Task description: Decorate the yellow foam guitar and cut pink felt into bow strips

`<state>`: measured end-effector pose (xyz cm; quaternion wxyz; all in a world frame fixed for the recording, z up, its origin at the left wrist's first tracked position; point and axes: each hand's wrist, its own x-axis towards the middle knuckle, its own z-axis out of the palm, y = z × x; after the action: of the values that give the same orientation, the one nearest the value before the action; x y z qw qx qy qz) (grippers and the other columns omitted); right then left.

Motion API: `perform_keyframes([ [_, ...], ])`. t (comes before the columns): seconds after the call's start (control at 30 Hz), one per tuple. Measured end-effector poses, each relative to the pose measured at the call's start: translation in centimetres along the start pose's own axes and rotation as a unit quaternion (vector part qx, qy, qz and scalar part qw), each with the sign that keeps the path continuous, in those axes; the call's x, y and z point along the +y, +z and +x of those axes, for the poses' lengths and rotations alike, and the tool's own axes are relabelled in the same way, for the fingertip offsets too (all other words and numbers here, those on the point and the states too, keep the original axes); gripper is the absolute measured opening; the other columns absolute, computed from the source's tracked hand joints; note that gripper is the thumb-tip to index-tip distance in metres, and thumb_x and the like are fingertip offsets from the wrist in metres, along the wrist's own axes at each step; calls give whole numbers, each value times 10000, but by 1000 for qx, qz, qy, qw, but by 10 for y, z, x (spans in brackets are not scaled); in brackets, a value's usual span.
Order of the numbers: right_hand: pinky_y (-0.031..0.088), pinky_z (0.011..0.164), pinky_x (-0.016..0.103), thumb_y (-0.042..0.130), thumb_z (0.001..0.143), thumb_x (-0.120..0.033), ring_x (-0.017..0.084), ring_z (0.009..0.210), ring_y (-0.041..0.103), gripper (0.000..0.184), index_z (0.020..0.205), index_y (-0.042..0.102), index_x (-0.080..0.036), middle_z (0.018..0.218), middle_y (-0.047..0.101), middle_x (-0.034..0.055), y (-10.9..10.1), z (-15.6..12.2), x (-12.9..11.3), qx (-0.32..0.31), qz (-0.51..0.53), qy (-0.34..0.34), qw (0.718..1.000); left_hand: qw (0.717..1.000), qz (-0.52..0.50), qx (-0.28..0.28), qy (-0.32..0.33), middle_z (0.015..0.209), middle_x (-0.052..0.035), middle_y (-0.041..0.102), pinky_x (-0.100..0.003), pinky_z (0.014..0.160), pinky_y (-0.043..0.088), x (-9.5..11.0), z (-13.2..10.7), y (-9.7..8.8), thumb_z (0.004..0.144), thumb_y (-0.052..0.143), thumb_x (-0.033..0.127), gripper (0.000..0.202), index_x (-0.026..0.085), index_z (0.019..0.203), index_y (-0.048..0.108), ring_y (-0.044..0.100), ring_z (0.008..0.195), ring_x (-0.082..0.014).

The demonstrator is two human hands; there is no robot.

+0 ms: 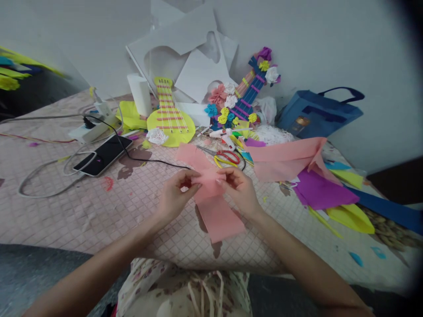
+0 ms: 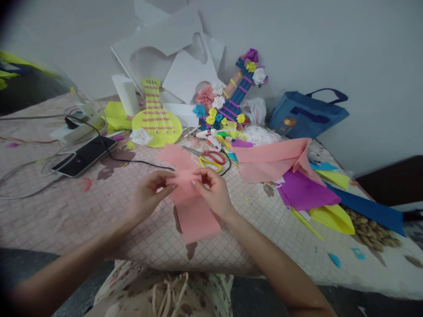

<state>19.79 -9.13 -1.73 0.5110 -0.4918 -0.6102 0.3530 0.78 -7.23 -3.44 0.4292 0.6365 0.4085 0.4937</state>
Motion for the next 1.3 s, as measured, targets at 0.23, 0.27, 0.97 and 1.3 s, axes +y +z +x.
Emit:
perform_keyframes([
  [0.23,464,758,311,611,790,-211,162,817,572,142,929,623,-240,903,616,25,-3,2,2,3,-81,-67,994,1000,15,12,-4,869,-41,657,-256,683,472,-1,1,0,752,647,210,194,164,940,639,572,726,-120],
  [0.27,467,750,308,611,788,-204,160,811,574,146,930,624,-236,901,619,25,-3,2,2,6,-93,-79,993,1000,15,14,-5,863,-39,655,-251,676,469,-1,1,0,749,651,211,199,163,941,638,568,719,-117],
  [0.97,504,743,300,612,792,-175,149,798,604,154,938,622,-223,909,653,25,-6,5,0,-3,-122,-88,989,1000,-14,11,-18,850,-40,649,-240,657,475,-5,2,-3,726,676,224,231,158,943,635,585,721,-119],
  [1.3,505,722,297,572,821,-140,148,782,607,160,942,620,-232,887,649,18,-5,3,-1,17,-211,-171,962,999,18,32,-3,790,-24,648,-233,641,470,-3,2,-5,727,657,182,184,163,910,647,580,690,-114],
])
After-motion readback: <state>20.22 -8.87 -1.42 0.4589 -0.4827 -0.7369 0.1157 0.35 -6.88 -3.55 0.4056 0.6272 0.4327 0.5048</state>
